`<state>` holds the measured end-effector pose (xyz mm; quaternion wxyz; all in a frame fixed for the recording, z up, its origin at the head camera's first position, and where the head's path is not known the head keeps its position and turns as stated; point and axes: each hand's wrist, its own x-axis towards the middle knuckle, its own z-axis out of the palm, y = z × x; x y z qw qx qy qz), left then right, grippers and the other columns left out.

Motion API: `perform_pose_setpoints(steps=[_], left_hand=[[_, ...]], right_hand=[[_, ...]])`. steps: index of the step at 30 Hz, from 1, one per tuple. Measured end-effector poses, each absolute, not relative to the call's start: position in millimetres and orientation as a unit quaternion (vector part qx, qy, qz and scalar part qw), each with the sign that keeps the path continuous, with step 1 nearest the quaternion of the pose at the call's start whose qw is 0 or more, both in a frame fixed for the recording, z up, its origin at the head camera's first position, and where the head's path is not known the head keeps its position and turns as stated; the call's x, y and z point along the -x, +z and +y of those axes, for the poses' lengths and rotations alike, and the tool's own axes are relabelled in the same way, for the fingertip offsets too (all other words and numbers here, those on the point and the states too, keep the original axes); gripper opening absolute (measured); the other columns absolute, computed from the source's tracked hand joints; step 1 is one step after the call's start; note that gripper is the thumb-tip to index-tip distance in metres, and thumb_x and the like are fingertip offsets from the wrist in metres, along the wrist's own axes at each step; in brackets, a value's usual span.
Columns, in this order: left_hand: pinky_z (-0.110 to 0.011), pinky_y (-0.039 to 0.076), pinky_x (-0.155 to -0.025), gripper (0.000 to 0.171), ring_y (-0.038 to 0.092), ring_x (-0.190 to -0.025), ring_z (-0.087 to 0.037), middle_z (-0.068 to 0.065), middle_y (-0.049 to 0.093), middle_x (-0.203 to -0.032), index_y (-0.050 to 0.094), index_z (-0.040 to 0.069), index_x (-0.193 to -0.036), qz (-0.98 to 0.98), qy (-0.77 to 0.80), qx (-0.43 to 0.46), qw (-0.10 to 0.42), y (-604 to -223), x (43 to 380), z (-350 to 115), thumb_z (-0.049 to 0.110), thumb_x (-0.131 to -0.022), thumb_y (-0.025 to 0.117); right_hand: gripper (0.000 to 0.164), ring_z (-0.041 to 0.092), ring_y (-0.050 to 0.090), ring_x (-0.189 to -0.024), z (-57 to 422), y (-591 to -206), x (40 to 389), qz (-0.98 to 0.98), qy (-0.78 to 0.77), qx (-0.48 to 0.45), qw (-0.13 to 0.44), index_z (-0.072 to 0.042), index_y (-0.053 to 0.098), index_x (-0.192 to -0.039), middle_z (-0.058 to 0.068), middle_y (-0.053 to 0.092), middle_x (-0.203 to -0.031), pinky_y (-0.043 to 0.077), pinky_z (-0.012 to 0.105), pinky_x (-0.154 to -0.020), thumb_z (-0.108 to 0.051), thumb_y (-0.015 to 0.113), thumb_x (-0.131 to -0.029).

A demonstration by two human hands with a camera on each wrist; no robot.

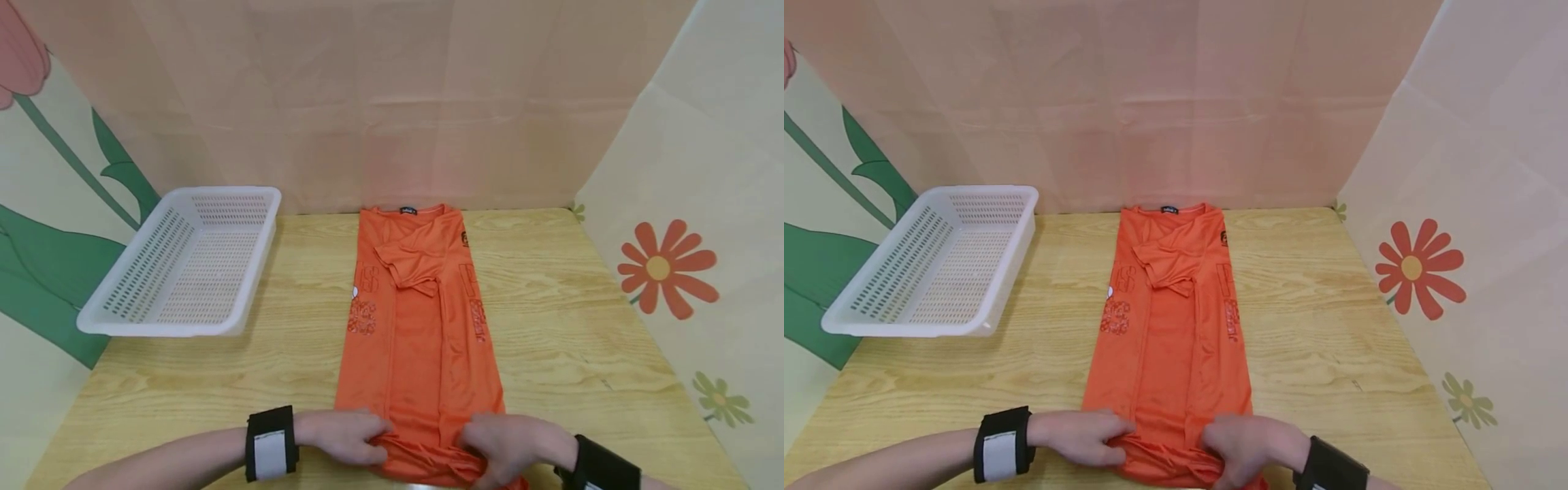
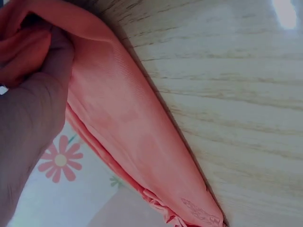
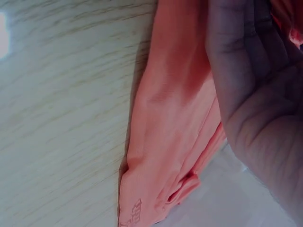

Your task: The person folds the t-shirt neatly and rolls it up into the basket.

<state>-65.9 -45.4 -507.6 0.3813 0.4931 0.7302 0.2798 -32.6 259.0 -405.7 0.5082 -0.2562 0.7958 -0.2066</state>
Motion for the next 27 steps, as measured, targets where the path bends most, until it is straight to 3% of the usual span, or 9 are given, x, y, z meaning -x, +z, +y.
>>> perform_pose_setpoints(steps=[3,6,10,13,17,20,23,27], left_hand=[[-0.013,0.043,-0.063,0.021,0.045,-0.07,0.008,0.02,0.047,-0.081,0.061,0.026,-0.102,0.73,0.277,-0.496,0.38,-502.3,65.1,-45.8,0.047,-0.105,0.057],[-0.011,0.039,-0.061,0.026,0.042,-0.067,0.009,0.02,0.044,-0.078,0.06,0.022,-0.096,0.722,0.279,-0.517,0.365,-493.4,65.0,-47.3,0.046,-0.106,0.059],[-0.01,0.034,-0.06,0.025,0.035,-0.063,0.008,0.017,0.04,-0.073,0.059,0.012,-0.087,0.704,0.28,-0.517,0.399,-452.4,65.5,-48.0,0.028,-0.107,0.06],[-0.011,0.034,-0.061,0.013,0.035,-0.063,0.007,0.015,0.04,-0.074,0.062,0.003,-0.092,0.681,0.274,-0.503,0.457,-424.4,68.6,-48.0,0.011,-0.102,0.063],[-0.01,0.032,-0.062,0.007,0.034,-0.063,0.007,0.015,0.037,-0.074,0.059,0.004,-0.091,0.668,0.256,-0.502,0.486,-418.9,70.2,-48.8,-0.002,-0.093,0.061],[-0.01,0.029,-0.06,0.016,0.03,-0.061,0.006,0.015,0.033,-0.071,0.051,0.008,-0.082,0.68,0.248,-0.509,0.465,-418.7,66.3,-47.4,-0.003,-0.09,0.06],[-0.01,0.028,-0.059,0.022,0.029,-0.06,0.005,0.015,0.031,-0.069,0.047,0.011,-0.075,0.701,0.248,-0.526,0.412,-423.5,60.8,-44.9,0.0,-0.092,0.058],[-0.012,0.029,-0.057,0.029,0.03,-0.059,0.003,0.014,0.031,-0.067,0.045,0.014,-0.071,0.737,0.26,-0.514,0.354,-447.5,53.9,-42.6,0.005,-0.097,0.055]], right_hand=[[0.019,-0.001,0.043,-0.071,258.4,-405.0,31.4,0.8,-0.19,0.236,0.517,-0.028,0.063,-0.091,-0.016,0.047,-0.081,0.038,0.021,-0.065,-0.015,0.075,-0.087],[0.02,0.003,0.044,-0.071,258.0,-408.7,30.2,0.808,-0.178,0.192,0.529,-0.027,0.061,-0.089,-0.014,0.048,-0.083,0.036,0.02,-0.067,-0.012,0.075,-0.085],[0.016,0.002,0.046,-0.073,287.2,-467.9,35.9,0.8,-0.182,0.213,0.531,-0.032,0.06,-0.093,-0.016,0.05,-0.087,0.037,0.022,-0.064,-0.028,0.074,-0.087],[0.014,0.0,0.048,-0.069,310.2,-514.2,42.3,0.782,-0.2,0.245,0.537,-0.036,0.061,-0.093,-0.019,0.051,-0.085,0.039,0.023,-0.059,-0.038,0.073,-0.086],[0.01,0.003,0.048,-0.062,315.3,-530.7,44.1,0.773,-0.218,0.224,0.552,-0.032,0.062,-0.089,-0.017,0.052,-0.079,0.038,0.024,-0.056,-0.037,0.072,-0.087],[0.009,0.004,0.047,-0.061,316.4,-534.5,42.3,0.78,-0.232,0.208,0.542,-0.031,0.062,-0.087,-0.016,0.052,-0.077,0.038,0.024,-0.055,-0.035,0.071,-0.089],[0.012,0.004,0.044,-0.06,312.5,-528.2,39.6,0.796,-0.235,0.208,0.517,-0.032,0.061,-0.084,-0.016,0.05,-0.075,0.036,0.024,-0.054,-0.033,0.07,-0.09],[0.016,0.003,0.038,-0.06,294.0,-493.5,36.5,0.81,-0.242,0.219,0.488,-0.032,0.058,-0.081,-0.016,0.041,-0.072,0.032,0.022,-0.056,-0.028,0.072,-0.089]])
